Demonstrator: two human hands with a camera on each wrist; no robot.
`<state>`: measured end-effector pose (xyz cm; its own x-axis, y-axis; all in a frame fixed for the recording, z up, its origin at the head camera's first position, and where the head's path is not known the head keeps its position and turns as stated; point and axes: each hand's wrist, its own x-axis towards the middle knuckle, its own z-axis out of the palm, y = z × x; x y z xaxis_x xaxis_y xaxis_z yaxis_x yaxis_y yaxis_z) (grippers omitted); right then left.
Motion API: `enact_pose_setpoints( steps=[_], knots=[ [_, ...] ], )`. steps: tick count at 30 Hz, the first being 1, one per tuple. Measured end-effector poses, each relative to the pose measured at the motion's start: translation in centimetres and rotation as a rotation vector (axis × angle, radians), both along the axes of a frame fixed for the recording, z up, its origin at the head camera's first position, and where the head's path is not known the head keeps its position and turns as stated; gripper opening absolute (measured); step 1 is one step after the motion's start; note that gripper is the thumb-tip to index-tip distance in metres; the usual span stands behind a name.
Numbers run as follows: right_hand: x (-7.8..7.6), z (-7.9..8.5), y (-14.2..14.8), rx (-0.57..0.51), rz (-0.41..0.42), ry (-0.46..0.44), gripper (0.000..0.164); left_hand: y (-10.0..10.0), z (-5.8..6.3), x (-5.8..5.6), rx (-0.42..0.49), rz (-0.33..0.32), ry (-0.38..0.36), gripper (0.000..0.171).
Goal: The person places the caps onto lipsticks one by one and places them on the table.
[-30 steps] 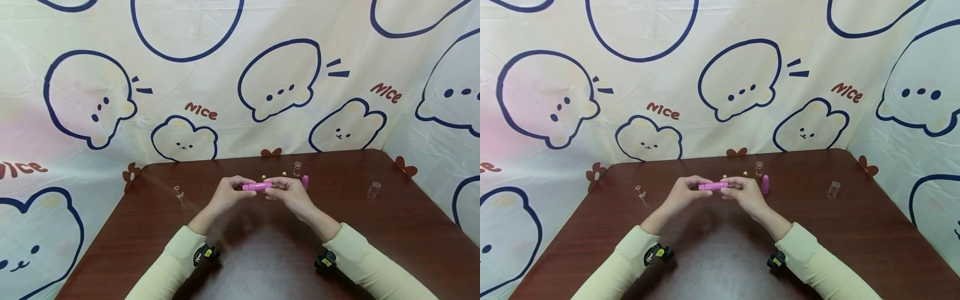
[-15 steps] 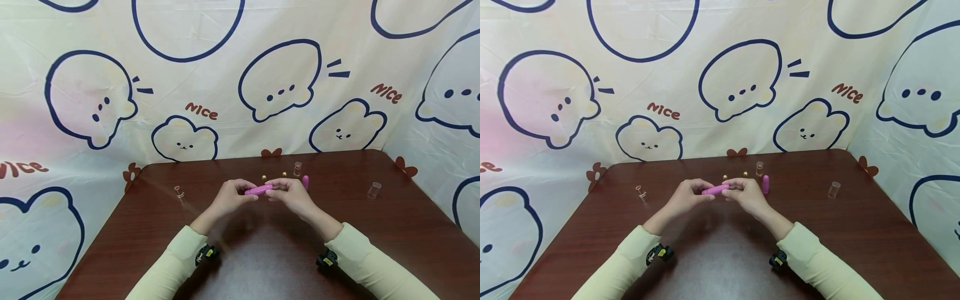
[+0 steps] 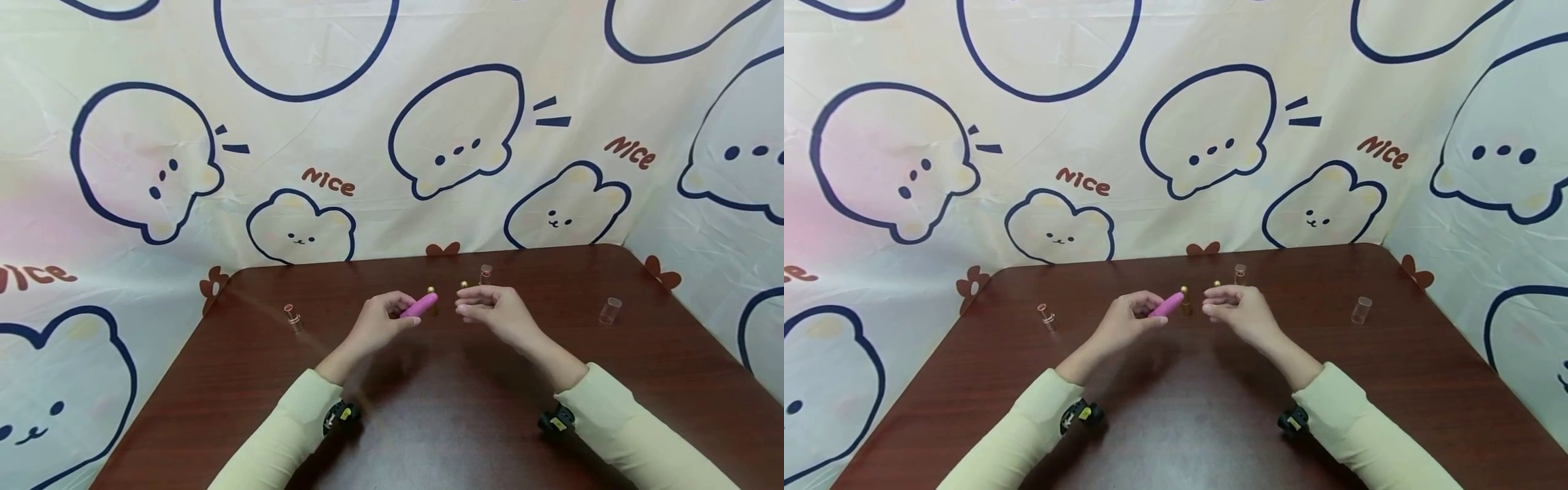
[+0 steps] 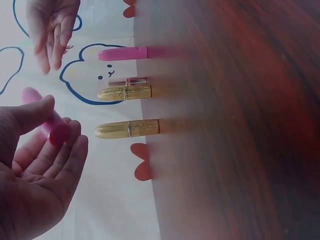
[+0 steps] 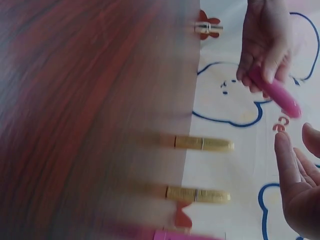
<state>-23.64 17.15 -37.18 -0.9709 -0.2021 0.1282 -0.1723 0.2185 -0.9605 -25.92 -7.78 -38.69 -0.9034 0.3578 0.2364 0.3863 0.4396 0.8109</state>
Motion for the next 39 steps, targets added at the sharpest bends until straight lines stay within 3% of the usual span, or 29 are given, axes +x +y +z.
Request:
enact_pose_setpoints(
  steps=[18,33,39],
  knots=[
    [0.7,0.9,7.4,0.299,-0.184,0.085,0.037,0.3,-0.8,-0.8,-0.021,0.053,-0.012,0.024],
    [1.3,1.7,12.6,0.530,-0.356,0.173,0.043,0.6,-1.4,-2.4,-0.105,0.088,-0.052,0.022],
    [1.5,2.3,14.8,0.567,-0.434,0.131,0.048,0.5,-1.8,-3.1,-0.120,0.105,-0.059,0.021]
  ],
)
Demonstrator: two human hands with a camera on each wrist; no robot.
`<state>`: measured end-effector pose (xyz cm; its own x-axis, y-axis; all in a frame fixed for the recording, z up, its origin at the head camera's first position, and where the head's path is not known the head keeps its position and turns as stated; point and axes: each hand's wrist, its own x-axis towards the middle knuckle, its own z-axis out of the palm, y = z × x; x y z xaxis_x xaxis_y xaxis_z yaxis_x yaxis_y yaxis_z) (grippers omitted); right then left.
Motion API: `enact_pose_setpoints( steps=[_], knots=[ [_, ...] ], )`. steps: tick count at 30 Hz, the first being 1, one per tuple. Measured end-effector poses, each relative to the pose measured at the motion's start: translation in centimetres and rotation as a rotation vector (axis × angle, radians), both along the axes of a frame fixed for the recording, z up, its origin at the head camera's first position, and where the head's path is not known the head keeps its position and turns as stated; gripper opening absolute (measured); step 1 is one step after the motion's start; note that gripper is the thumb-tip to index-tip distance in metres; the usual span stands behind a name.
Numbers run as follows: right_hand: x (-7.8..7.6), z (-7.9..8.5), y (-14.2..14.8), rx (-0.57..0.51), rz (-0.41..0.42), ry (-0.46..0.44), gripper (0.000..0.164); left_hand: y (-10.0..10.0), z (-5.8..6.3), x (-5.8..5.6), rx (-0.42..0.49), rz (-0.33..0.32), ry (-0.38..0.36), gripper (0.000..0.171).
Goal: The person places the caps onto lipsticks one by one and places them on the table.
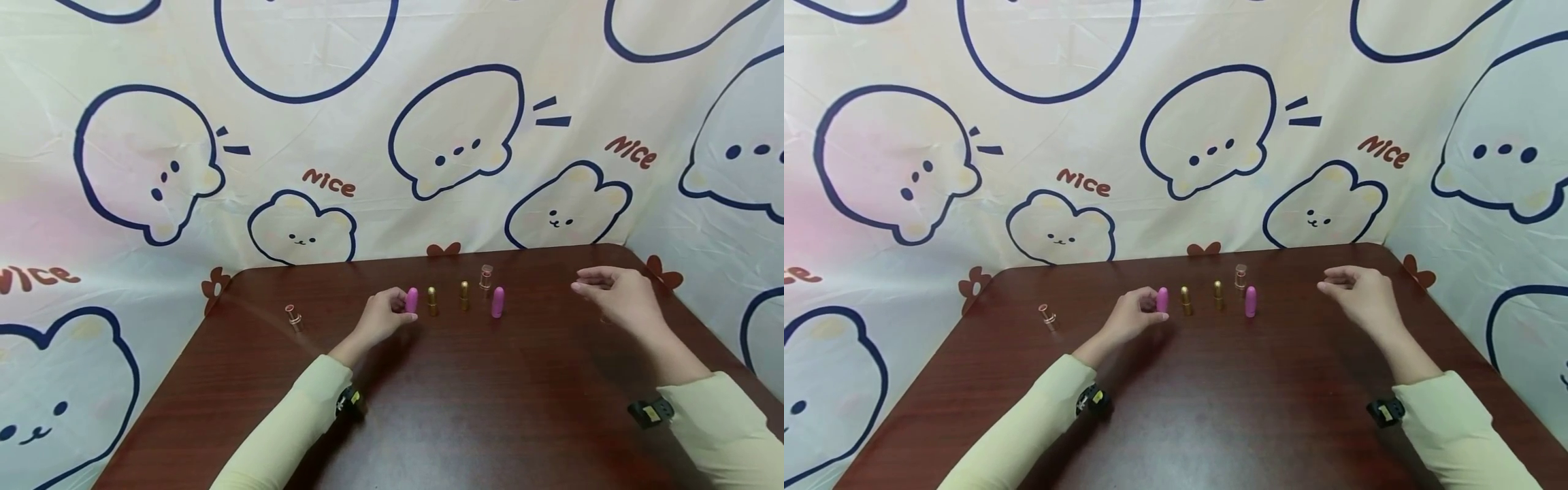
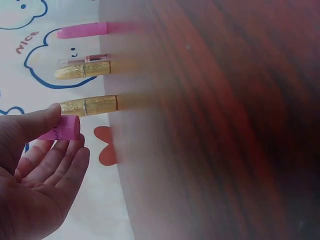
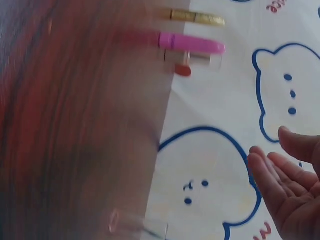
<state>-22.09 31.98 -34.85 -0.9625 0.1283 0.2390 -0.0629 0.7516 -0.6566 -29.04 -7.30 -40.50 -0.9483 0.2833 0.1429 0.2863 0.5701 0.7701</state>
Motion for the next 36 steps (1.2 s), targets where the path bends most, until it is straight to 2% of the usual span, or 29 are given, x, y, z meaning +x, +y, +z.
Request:
enact_pose_setpoints(
  steps=[9,20,25,36],
  knots=[
    [-0.3,0.0,3.2,0.130,-0.121,-0.036,0.047,-0.2,-0.7,-0.8,-0.033,0.027,0.000,0.023],
    [-1.0,-1.3,5.4,0.209,-0.080,-0.156,0.054,-0.2,-1.3,-1.7,-0.108,0.067,-0.015,0.020],
    [-1.5,-1.8,5.9,0.207,-0.071,-0.230,0.059,-0.1,-1.4,-1.8,-0.126,0.059,-0.022,0.021],
    [-2.3,-2.6,6.6,0.184,-0.051,-0.286,0.056,0.4,-1.2,-1.9,-0.151,0.041,-0.081,0.022]
  ],
)
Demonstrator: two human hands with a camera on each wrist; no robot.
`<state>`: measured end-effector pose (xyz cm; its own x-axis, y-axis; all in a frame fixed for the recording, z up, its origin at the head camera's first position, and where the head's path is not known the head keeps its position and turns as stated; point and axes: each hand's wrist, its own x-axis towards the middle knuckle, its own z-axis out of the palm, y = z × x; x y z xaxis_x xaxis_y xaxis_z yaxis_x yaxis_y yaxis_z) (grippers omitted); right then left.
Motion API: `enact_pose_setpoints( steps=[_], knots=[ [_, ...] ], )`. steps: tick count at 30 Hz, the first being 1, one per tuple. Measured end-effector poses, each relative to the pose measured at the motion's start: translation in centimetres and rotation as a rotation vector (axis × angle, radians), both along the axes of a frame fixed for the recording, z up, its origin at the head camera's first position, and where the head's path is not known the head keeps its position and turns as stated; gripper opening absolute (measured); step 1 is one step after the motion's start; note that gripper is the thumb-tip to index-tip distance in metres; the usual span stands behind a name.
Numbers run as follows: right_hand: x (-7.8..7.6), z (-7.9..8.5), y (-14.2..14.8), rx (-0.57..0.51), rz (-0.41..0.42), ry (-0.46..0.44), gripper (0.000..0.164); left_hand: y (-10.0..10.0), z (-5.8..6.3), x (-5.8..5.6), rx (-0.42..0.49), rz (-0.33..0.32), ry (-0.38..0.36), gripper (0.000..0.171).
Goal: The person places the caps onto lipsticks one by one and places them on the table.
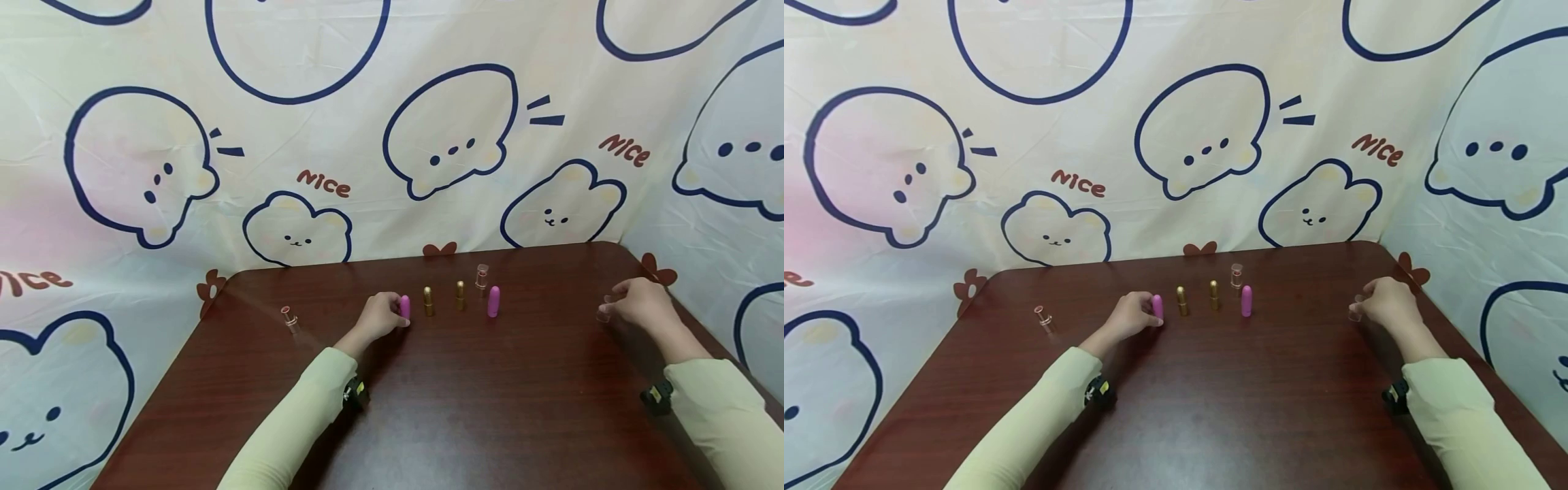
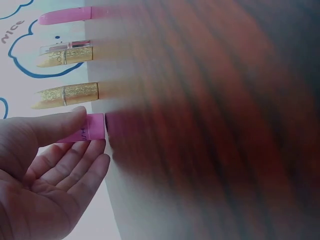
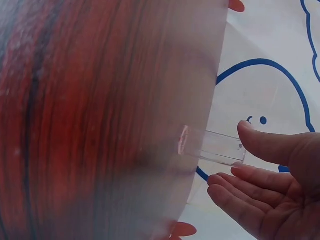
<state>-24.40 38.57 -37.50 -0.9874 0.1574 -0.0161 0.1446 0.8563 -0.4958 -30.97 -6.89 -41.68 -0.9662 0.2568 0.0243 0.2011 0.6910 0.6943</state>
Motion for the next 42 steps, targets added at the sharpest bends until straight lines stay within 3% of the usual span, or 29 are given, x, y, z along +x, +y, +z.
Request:
enact_pose_setpoints(
  steps=[6,14,24,34,42],
  knots=[
    [-0.4,-0.4,0.1,-0.005,0.014,-0.029,0.049,-0.1,-0.1,-0.1,-0.003,0.006,-0.016,0.020],
    [-0.6,-0.8,0.3,0.014,0.032,-0.005,0.032,-0.3,-0.1,-0.4,0.004,0.005,-0.040,0.021],
    [-0.7,-0.9,0.4,0.034,0.061,0.000,0.023,-0.1,0.1,-0.3,0.007,0.003,-0.070,0.025],
    [-0.2,-0.7,0.1,0.028,0.029,0.027,0.025,-0.7,0.3,0.1,0.000,-0.009,-0.070,0.036],
    [0.5,-0.3,-1.1,0.021,0.013,0.069,0.032,-1.9,0.5,0.9,0.024,-0.014,-0.067,0.034]
  ],
)
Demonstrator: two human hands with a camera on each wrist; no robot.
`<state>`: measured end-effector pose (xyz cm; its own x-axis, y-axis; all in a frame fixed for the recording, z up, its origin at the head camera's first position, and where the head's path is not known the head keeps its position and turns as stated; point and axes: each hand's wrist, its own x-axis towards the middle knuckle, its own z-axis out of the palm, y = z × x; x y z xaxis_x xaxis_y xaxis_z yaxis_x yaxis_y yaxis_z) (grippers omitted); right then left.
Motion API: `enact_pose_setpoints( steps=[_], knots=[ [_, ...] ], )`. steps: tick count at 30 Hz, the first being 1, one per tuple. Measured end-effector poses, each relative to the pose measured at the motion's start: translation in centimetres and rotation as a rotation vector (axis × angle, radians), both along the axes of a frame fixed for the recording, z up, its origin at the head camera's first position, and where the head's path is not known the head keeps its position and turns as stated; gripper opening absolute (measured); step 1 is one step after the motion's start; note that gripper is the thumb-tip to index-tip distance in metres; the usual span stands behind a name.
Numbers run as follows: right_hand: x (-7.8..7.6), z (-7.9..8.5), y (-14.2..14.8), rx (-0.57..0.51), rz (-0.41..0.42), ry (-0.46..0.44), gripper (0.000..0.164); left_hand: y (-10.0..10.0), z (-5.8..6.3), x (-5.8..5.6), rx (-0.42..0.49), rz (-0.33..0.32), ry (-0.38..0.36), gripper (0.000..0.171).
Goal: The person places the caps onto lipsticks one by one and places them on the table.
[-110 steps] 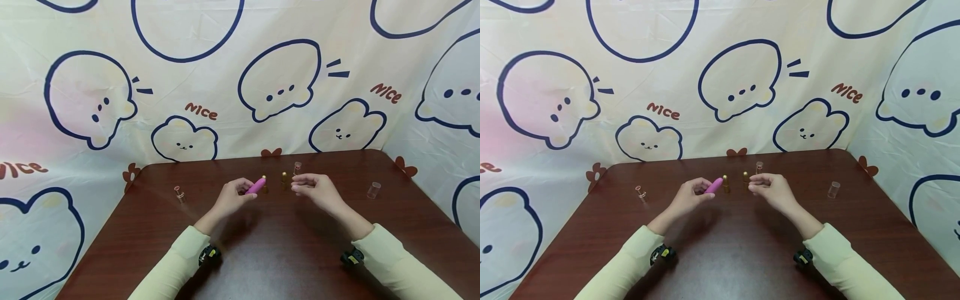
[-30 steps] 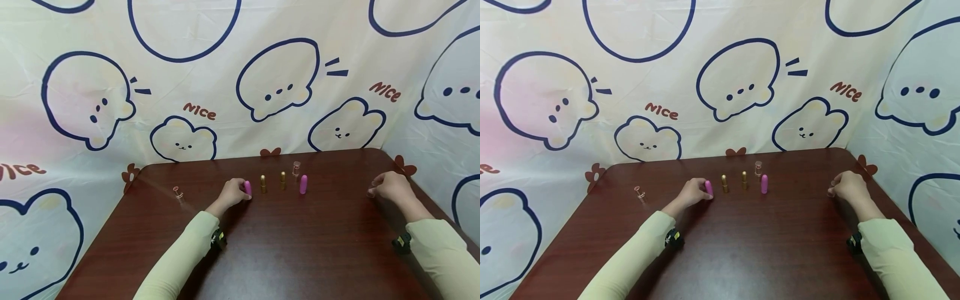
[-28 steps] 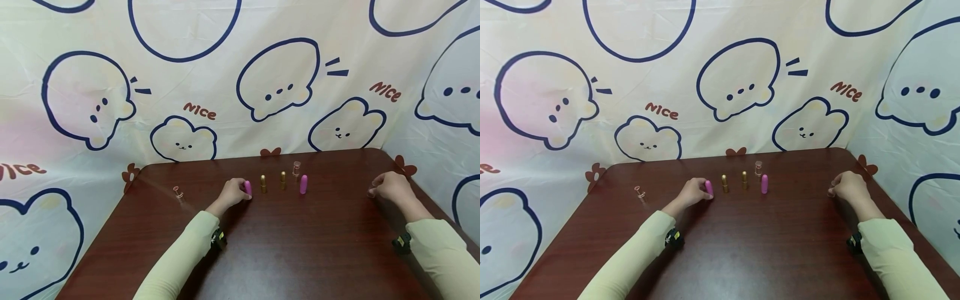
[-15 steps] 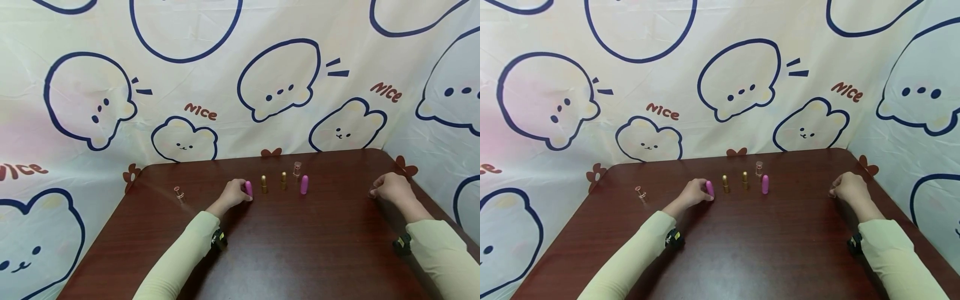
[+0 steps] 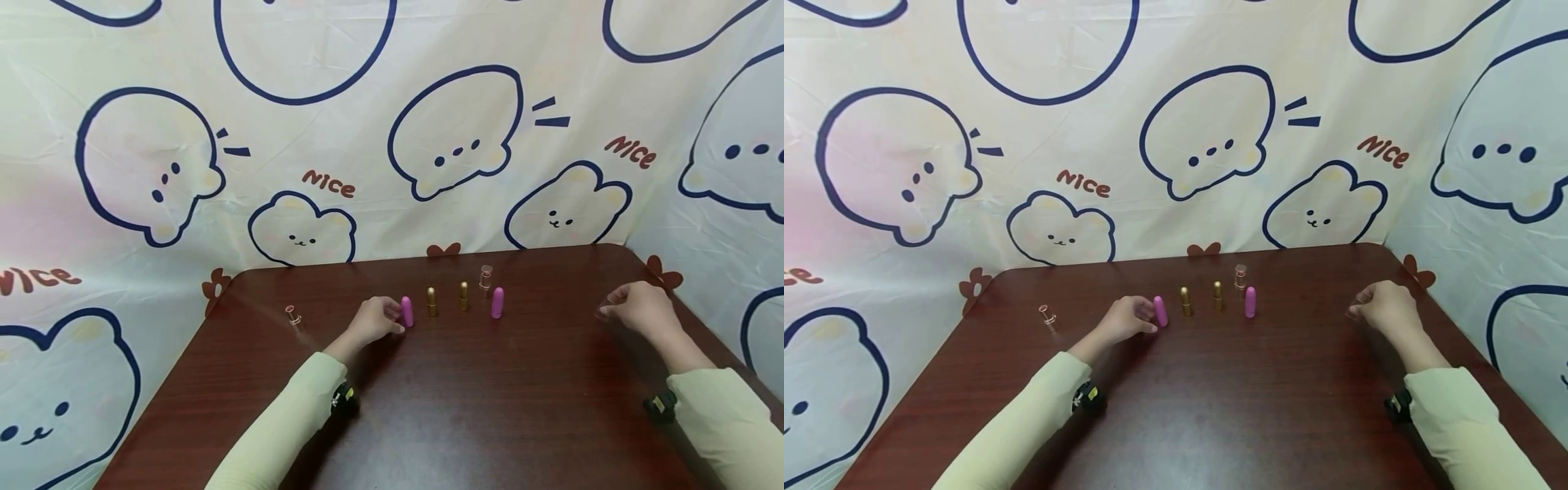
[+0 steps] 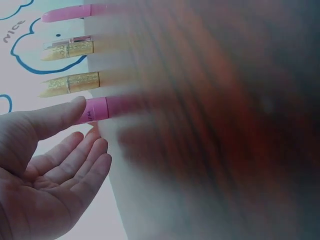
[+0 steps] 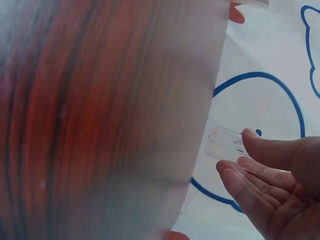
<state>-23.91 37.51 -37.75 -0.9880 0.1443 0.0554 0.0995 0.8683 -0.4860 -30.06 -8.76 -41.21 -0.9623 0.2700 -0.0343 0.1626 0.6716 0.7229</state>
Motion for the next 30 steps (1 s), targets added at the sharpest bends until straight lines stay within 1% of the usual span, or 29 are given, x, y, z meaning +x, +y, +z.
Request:
enact_pose_setpoints(
  steps=[6,9,13,17,24,30],
  knots=[
    [0.4,0.3,-1.1,-0.012,0.035,0.077,0.030,-1.0,0.4,0.9,0.025,0.010,-0.011,0.034],
    [0.5,0.7,-1.7,-0.026,0.046,0.118,0.032,-1.6,0.4,1.3,0.024,0.009,-0.010,0.034],
    [0.7,1.0,-2.8,-0.062,0.047,0.166,0.033,-2.6,0.3,2.0,0.028,0.011,0.009,0.033],
    [0.9,1.0,-3.8,-0.103,0.041,0.216,0.034,-3.7,0.2,2.7,0.043,0.031,0.011,0.032],
    [1.2,1.1,-4.8,-0.170,0.026,0.256,0.042,-5.8,0.3,3.7,0.053,0.055,0.041,0.028],
    [1.2,1.2,-5.5,-0.196,0.033,0.273,0.046,-8.0,0.2,4.3,0.032,0.075,0.037,0.028]
  ],
)
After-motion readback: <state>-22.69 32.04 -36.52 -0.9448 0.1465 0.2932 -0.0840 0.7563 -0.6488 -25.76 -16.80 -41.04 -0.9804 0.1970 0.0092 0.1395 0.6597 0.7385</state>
